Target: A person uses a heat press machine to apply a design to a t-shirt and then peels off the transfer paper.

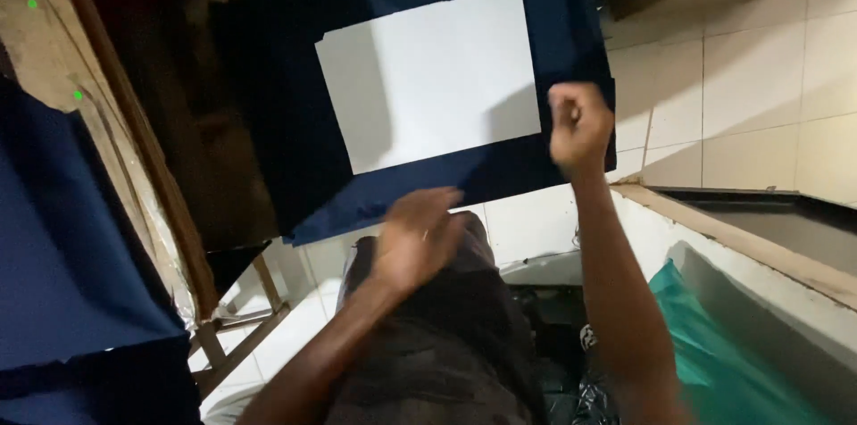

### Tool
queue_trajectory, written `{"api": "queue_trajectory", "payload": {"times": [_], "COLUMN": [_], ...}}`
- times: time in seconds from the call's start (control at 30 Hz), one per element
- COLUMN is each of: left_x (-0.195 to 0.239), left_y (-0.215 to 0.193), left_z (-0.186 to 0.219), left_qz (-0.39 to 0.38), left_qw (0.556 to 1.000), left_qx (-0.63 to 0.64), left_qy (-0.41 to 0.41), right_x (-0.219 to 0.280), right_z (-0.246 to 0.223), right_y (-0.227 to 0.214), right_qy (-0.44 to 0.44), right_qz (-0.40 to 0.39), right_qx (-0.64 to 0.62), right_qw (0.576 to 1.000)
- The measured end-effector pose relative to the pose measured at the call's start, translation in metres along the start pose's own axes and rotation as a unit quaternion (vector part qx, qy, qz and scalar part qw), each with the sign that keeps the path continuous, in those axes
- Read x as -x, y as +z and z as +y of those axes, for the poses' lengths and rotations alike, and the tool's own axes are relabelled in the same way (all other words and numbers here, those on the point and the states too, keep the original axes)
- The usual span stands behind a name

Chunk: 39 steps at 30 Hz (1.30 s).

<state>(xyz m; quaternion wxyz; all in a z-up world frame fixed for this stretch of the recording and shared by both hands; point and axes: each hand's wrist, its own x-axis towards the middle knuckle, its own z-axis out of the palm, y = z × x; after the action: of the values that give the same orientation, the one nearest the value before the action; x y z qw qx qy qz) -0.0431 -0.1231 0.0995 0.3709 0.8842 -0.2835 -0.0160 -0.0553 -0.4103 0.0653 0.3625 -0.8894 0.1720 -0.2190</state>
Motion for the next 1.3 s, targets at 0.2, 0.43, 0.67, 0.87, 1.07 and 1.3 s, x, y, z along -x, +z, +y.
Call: {"api": "queue_trajectory", "payload": {"times": [0.2, 0.43, 0.67, 0.87, 1.07, 1.3], "left_x": [-0.079, -0.101, -0.117, -0.116, -0.116, -0.119], "left_y": [0.184, 0.208, 0.193, 0.197, 0.182, 0.175], "left_z": [0.014, 0.018, 0.03, 0.02, 0.007, 0.002], "left_qz": [0.038, -0.038, -0.16, -0.225, -0.253, -0.265], "left_qw": [0.993, 0.983, 0.979, 0.966, 0.959, 0.953], "left_qx": [-0.036, -0.178, -0.11, -0.06, 0.001, 0.024], "left_qy": [0.103, 0.036, -0.064, -0.117, -0.126, -0.145], "right_x": [-0.001, -0.003, -0.006, -0.008, -0.007, -0.007], "right_z": [0.052, 0.055, 0.06, 0.048, 0.05, 0.053], "right_y": [0.028, 0.03, 0.032, 0.029, 0.029, 0.031], "right_qy": [0.046, 0.038, 0.034, 0.042, 0.049, 0.048], "right_qz": [0.101, 0.15, 0.154, 0.163, 0.146, 0.146], "right_qx": [-0.036, -0.086, -0.075, -0.071, -0.088, -0.07], "right_qw": [0.993, 0.984, 0.985, 0.983, 0.984, 0.986]}}
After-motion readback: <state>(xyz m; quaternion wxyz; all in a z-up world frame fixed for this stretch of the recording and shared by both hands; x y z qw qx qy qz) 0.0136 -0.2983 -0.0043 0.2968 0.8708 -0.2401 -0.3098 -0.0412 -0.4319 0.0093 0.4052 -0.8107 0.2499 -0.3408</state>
